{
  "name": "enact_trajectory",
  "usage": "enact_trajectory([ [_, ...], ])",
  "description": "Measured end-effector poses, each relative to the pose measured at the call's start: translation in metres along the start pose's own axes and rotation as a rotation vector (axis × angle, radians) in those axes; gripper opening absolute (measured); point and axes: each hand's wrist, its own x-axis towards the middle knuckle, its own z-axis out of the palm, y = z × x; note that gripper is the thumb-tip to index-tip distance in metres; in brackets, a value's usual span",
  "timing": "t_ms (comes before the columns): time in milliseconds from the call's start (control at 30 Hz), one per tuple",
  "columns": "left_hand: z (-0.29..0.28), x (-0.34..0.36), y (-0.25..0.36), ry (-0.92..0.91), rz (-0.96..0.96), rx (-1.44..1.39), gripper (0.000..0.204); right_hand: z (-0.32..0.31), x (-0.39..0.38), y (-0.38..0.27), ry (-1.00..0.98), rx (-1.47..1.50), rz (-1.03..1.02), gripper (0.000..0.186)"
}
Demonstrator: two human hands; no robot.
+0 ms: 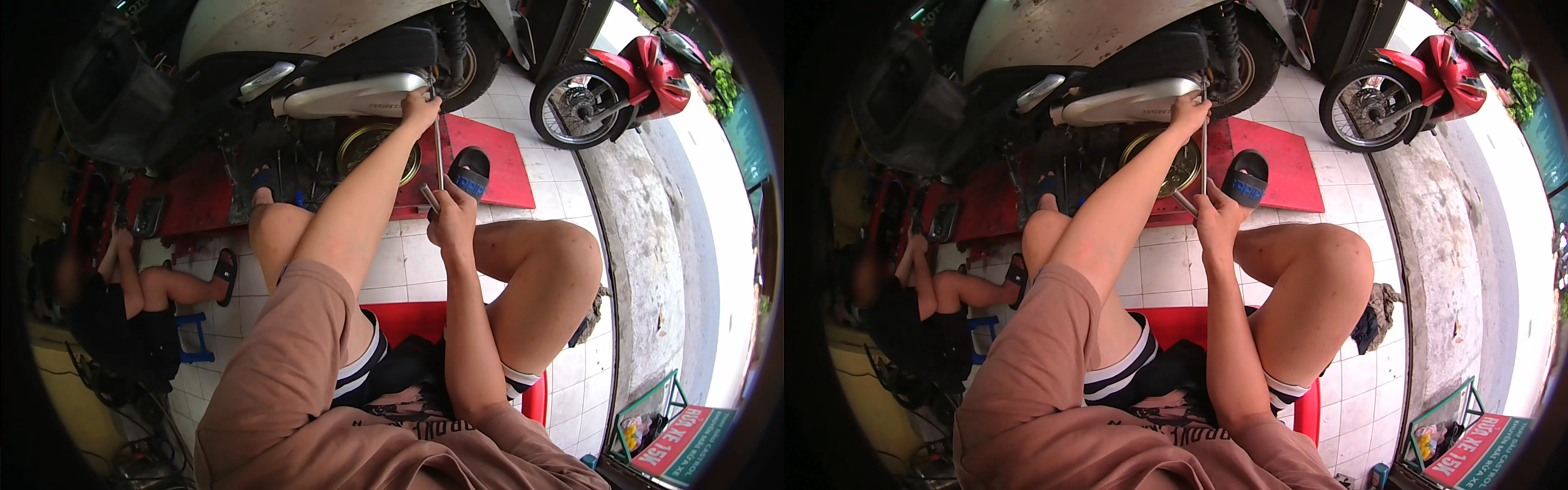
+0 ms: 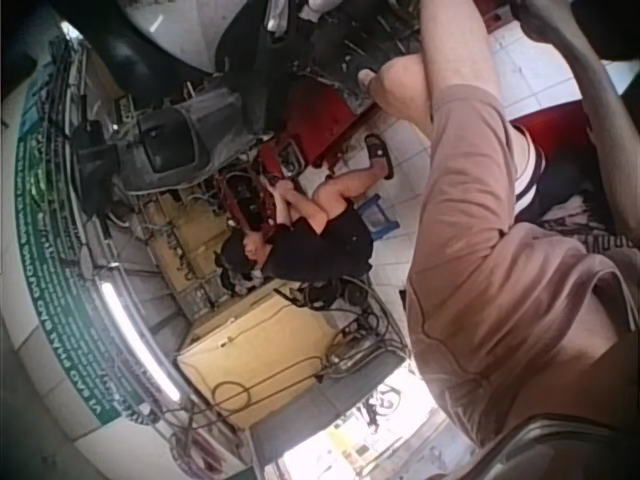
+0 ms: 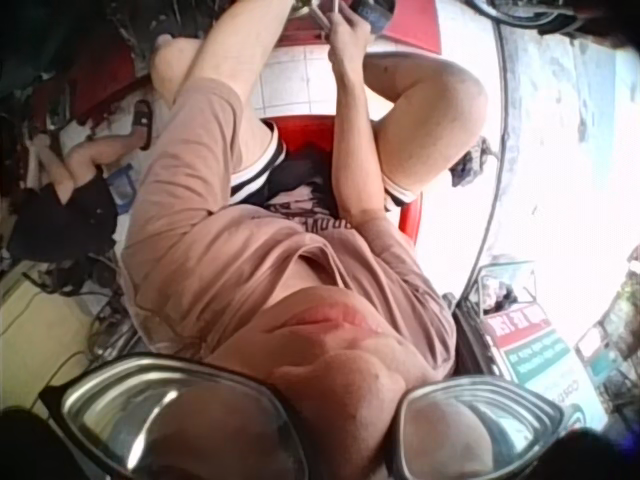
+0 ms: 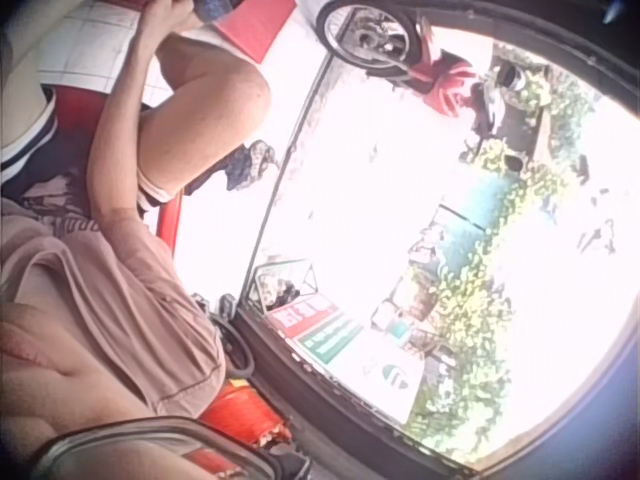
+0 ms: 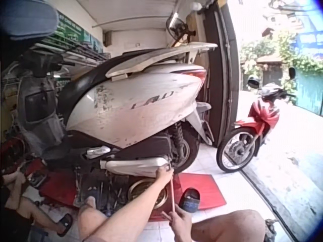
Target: The person uses a T-handle wrench to tighten bolts on the engine area of a white motorcycle. They repeatedly apply torque to fasteners near the exhaust and engine casing while sitting on a red stool.
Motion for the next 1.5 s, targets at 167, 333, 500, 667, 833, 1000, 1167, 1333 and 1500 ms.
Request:
enact_trajectory([
  [167,-0.003,0.000,0.005,-0.076,-0.028,0.005,0.038,-0.003,0.005,0.006,-0.014,-0.028,-0.008,0.041],
  [333,-0.008,-0.019,0.011,-0.154,-0.219,-0.178,0.031,-0.004,0.005,-0.003,-0.059,0.041,0.087,0.042],
  [500,-0.020,-0.049,0.025,-0.475,-0.603,-0.343,0.051,-0.001,0.003,-0.021,-0.045,0.104,0.156,0.042],
  [667,-0.042,-0.081,0.051,-0.569,-0.615,-0.072,0.058,0.004,0.014,-0.024,-0.113,0.191,0.172,0.031],
  [833,-0.079,-0.116,0.105,-0.700,-0.420,0.282,0.041,0.028,0.005,-0.041,-0.149,0.345,0.264,0.017],
  [1000,-0.115,-0.165,0.149,-0.491,-0.316,0.400,0.039,0.030,0.011,-0.042,-0.165,0.315,0.290,0.020],
  [1167,-0.108,-0.181,0.151,-0.527,-0.284,0.589,0.040,0.024,0.035,-0.027,-0.240,0.384,0.309,0.013],
  [1333,-0.078,-0.203,0.165,-0.536,-0.166,0.628,0.043,-0.005,0.052,-0.021,-0.190,0.309,0.282,0.018],
  [1500,-0.057,-0.212,0.169,-0.536,-0.130,0.630,0.045,-0.026,0.061,-0.017,-0.205,0.226,0.264,0.018],
])
